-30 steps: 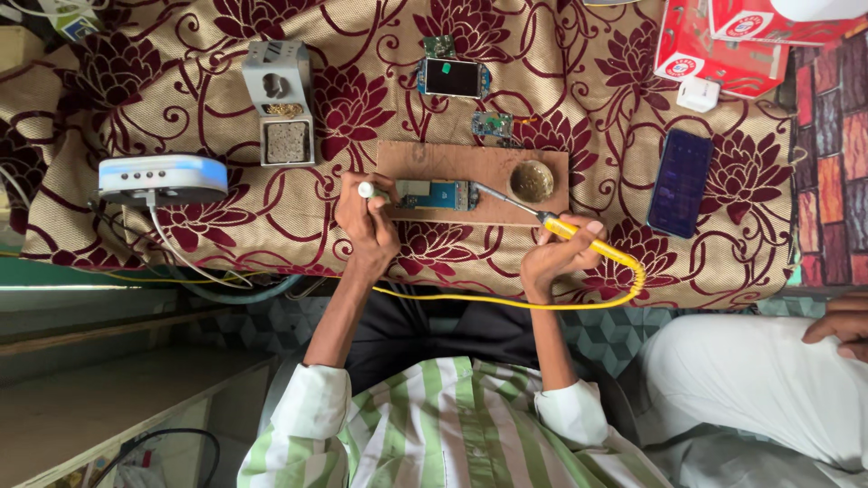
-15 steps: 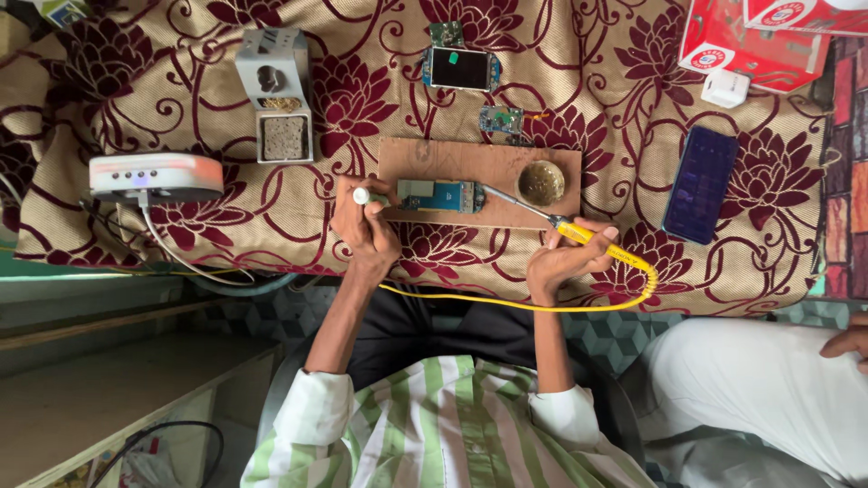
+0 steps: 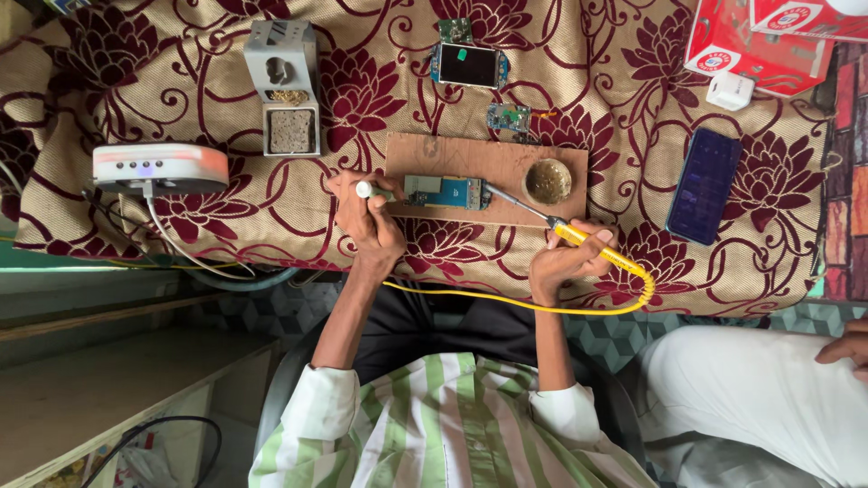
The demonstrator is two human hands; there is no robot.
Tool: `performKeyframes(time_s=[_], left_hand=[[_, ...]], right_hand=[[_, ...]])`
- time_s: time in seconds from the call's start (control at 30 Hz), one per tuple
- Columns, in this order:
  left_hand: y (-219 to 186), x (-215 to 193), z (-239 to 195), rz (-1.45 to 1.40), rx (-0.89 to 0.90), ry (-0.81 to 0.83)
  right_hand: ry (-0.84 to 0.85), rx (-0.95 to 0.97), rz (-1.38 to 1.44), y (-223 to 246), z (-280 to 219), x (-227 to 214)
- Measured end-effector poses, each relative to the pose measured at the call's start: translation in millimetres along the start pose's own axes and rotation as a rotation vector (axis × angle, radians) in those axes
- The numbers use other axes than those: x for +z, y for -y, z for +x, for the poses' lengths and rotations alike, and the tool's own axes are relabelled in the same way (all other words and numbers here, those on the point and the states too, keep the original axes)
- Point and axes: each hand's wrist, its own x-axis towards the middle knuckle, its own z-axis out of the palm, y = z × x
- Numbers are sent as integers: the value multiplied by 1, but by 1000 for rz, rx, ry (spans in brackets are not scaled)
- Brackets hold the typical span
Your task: The person solders a small blue circuit board using a soldering iron and solder wire. They repeatedly apply solder to various points on the board while holding it steady with their left hand.
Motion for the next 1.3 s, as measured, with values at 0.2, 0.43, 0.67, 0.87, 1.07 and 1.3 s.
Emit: performKeyframes(time_s=[0.2, 0.43, 0.67, 0.87, 1.07, 1.3], left_hand=[[0, -3, -3, 63, 49, 44], [2, -4, -10, 77, 13, 52], [10, 2, -11, 59, 8, 18], [8, 3, -11, 39, 13, 8], [3, -1, -9, 48, 11, 24], [1, -2, -5, 26, 71, 23]], right_hand=[[61, 70, 10, 10, 1, 0], [163, 64, -155, 22, 15, -1], [510, -195, -406, 46, 41, 18], [743, -349, -526, 78, 60, 49], [797, -333, -561, 99, 63, 61], [970, -290, -641, 113, 67, 59]])
